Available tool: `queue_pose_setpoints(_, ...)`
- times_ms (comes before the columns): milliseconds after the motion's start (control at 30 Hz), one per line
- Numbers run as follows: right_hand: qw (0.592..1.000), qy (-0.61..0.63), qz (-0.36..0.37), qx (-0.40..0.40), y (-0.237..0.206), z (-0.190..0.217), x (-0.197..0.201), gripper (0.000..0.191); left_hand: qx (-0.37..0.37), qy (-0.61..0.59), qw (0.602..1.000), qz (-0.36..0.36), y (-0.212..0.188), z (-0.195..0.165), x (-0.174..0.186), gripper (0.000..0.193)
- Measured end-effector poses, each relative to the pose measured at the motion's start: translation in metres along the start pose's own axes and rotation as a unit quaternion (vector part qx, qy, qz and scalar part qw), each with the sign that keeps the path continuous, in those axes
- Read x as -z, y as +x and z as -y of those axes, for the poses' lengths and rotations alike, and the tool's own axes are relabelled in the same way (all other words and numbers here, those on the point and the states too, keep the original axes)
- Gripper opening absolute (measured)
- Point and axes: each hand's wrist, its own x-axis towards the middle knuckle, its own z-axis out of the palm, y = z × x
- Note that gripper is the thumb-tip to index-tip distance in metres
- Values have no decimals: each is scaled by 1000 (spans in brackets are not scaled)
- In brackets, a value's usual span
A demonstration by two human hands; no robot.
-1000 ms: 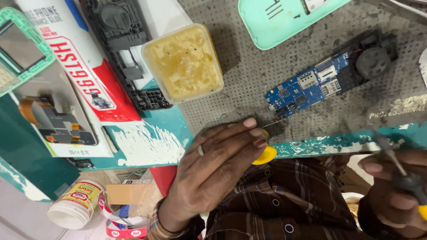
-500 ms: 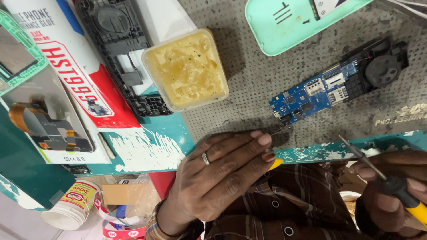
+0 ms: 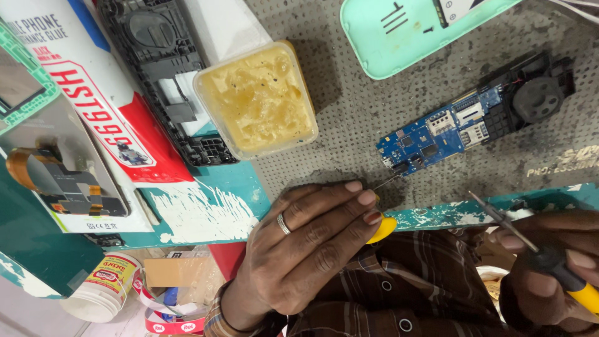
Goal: The person repairs a mobile phone motherboard at a workbench. They hold the board and a soldering iron, soldering points on the board, handling small components, picking up a spool of solder wire, and working on the board with the iron and a small tool.
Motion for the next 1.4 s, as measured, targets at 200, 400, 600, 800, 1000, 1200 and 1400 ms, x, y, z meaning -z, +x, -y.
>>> queue_pose_setpoints(200, 989, -127, -68, -37, -1, -14, 40, 52, -9, 7, 1000, -2, 0, 1, -2, 33)
queue_pose_setpoints(400, 982, -37, 1, 188, 12, -2, -26, 35, -2, 10, 1000, 0, 1, -3, 1, 32)
queue_pose_setpoints(600, 846, -33, -38, 531, 49, 20, -119, 20, 2, 6, 997, -78, 11, -15, -11, 22)
queue_pose_setpoints(800, 823, -32, -68, 563, 38, 8, -111, 13, 14, 2, 996, -85, 10, -22, -8, 25)
queue_pose_setpoints(1000, 740, -313, -98, 587, 60, 5, -100, 8, -4, -9, 999, -31, -1, -10, 2, 29)
queue_pose_setpoints(1200, 517, -769, 69, 369, 66, 55, -138, 11, -26, 13, 1000, -5, 9, 3, 3, 34)
queue_pose_setpoints(1400, 513, -736, 10, 442, 78, 56, -164, 19, -21, 3, 1000, -5, 21, 10, 6, 33)
